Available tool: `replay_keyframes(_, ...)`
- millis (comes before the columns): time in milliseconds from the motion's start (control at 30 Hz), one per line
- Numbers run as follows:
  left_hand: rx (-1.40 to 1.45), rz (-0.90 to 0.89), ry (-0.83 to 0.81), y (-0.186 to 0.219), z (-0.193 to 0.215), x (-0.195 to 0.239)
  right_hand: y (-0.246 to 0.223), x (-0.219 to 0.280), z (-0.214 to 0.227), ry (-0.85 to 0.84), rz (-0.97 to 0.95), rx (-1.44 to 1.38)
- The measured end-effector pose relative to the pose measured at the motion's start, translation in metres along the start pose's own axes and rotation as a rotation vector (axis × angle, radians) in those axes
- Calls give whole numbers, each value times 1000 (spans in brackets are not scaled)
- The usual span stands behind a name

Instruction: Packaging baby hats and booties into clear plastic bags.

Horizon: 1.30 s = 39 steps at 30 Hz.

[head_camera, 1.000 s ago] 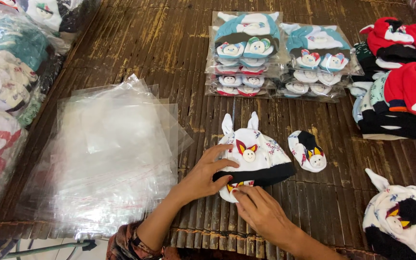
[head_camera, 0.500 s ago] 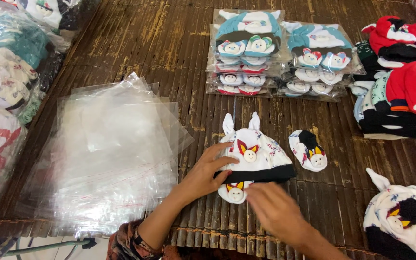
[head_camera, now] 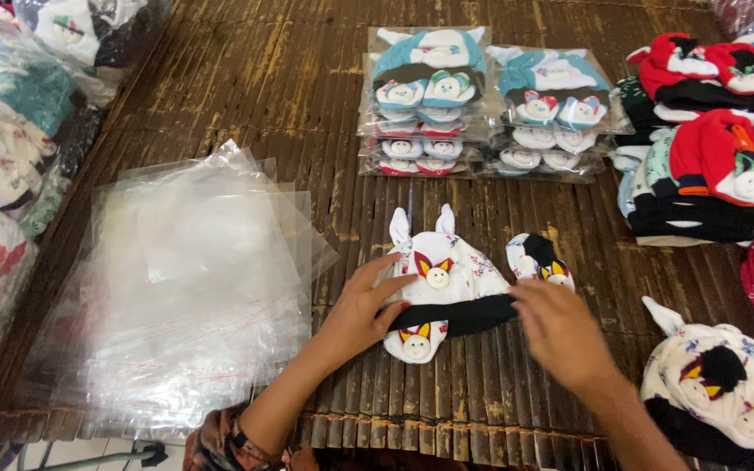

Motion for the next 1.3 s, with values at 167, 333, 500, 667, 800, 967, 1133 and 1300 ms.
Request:
replay_keyframes(167, -202, -171, 22, 27, -2, -9, 42, -1, 2, 58, 102, 159)
replay_keyframes(333, -327, -257, -69, 41, -55, -14, 50, -11, -19, 90, 141, 175)
replay_keyframes(500, -598, -395, -123, 35, -81, -25, 49, -4, -13, 251, -138, -328)
replay_keyframes(667, -341, -144, -330, -3, -85, -55, 39, 8, -17, 339, -530, -1009)
replay_keyframes(800, 45, 156, -333, -4, -59, -71, -8, 17, 20, 374, -445, -861)
replay_keyframes(967, 335, 281, -342, -19, -65, -72, -42, 28, -37, 486, 347, -170)
replay_keyframes(1133, 293, 74, -13, 25, -37, -61, -47, 26, -62, 160, 421, 71)
replay_keyframes(1300, -142, -449, 287, 39, -49, -46, -37, 16, -87, 225, 472, 384)
Point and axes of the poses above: each hand's wrist, its own x-axis away from the middle knuckle, its own z-axis out of the back of the hand, y = z × x, the point moved 2 cm from there along -x, towards the middle knuckle, and after that the axes turned 1 degree about -x, right-handed, at the moved point
